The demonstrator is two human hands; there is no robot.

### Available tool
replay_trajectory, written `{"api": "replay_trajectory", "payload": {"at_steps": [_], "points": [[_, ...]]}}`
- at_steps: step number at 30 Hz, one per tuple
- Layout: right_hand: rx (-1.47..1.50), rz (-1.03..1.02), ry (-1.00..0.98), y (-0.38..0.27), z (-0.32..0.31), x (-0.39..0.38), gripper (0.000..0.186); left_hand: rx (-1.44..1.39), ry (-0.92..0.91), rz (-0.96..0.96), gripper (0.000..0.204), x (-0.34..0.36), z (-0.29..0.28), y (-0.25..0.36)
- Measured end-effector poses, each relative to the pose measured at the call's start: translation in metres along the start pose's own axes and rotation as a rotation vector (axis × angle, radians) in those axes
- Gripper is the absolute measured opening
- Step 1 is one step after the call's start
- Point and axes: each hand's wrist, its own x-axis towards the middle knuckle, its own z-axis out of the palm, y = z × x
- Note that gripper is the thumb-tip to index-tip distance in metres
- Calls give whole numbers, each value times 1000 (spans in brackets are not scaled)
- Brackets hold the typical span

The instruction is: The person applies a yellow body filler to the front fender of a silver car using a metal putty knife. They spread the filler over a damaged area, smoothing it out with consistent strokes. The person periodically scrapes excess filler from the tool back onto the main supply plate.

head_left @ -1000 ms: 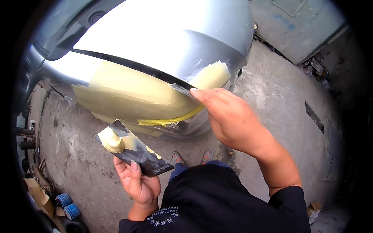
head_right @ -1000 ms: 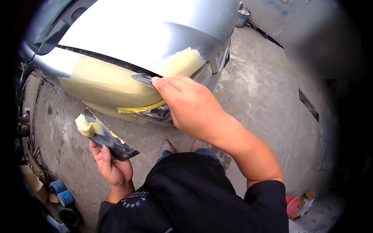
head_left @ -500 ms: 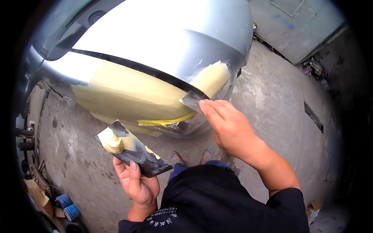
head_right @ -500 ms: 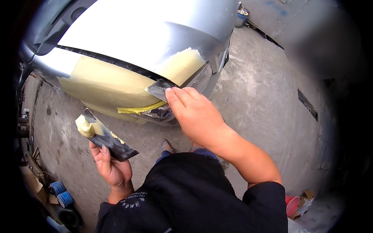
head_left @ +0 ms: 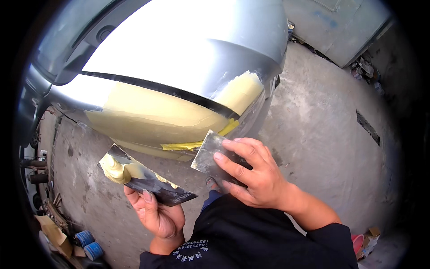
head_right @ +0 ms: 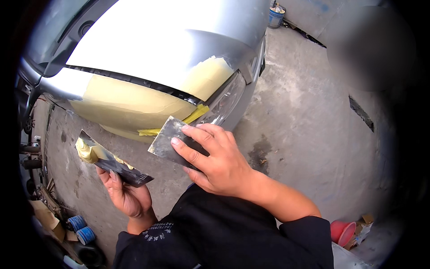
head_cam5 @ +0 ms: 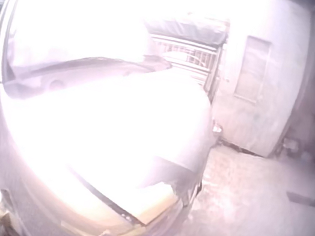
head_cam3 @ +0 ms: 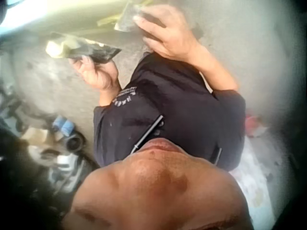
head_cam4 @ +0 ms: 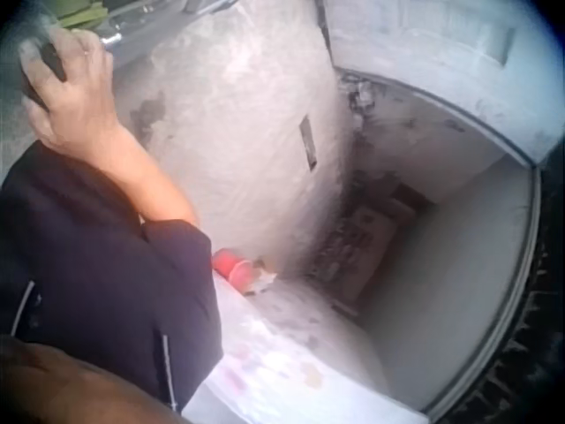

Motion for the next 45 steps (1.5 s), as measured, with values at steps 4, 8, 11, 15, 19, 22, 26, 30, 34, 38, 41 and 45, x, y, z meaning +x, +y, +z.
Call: {"api": "replay_trajectory", "payload": {"at_steps": [4, 8, 11, 15, 19, 22, 26, 30, 34, 38, 41, 45], "points": [[-201, 8, 48, 4, 16, 26, 58, 47, 10, -14, 41, 2, 0, 1], [-267, -19, 99, 2, 25, 43, 56, 81, 47, -30, 41, -1, -6, 1], [-280, -12, 104, 3, 26, 48, 55, 91, 36, -26, 41, 0, -10, 1], [-251, 60, 37, 5, 22, 40, 56, 116, 36, -14, 41, 0, -9, 3], [-267, 84, 21, 12, 18, 27, 56, 112, 0, -16, 41, 0, -8, 1], [-298, 83, 15, 20, 17, 15, 55, 107, -13, -26, 40, 0, -4, -2], [-300, 124, -2, 32, 14, -4, 54, 114, -12, -56, 42, -2, 0, -7], [-37, 154, -20, 26, -6, -26, 56, 108, -16, -110, 44, -9, 11, -14], [694, -96, -35, 10, -21, -31, 57, 78, 3, -215, 44, -19, 23, -28], [372, 23, -80, 24, -18, -47, 58, 63, 15, -203, 44, -18, 36, -28], [146, 165, -79, 41, -21, -61, 54, 97, -10, -98, 42, -15, 40, -26], [25, 212, 64, 35, -40, -49, 49, 138, -61, 18, 45, -20, 45, -37]]}}
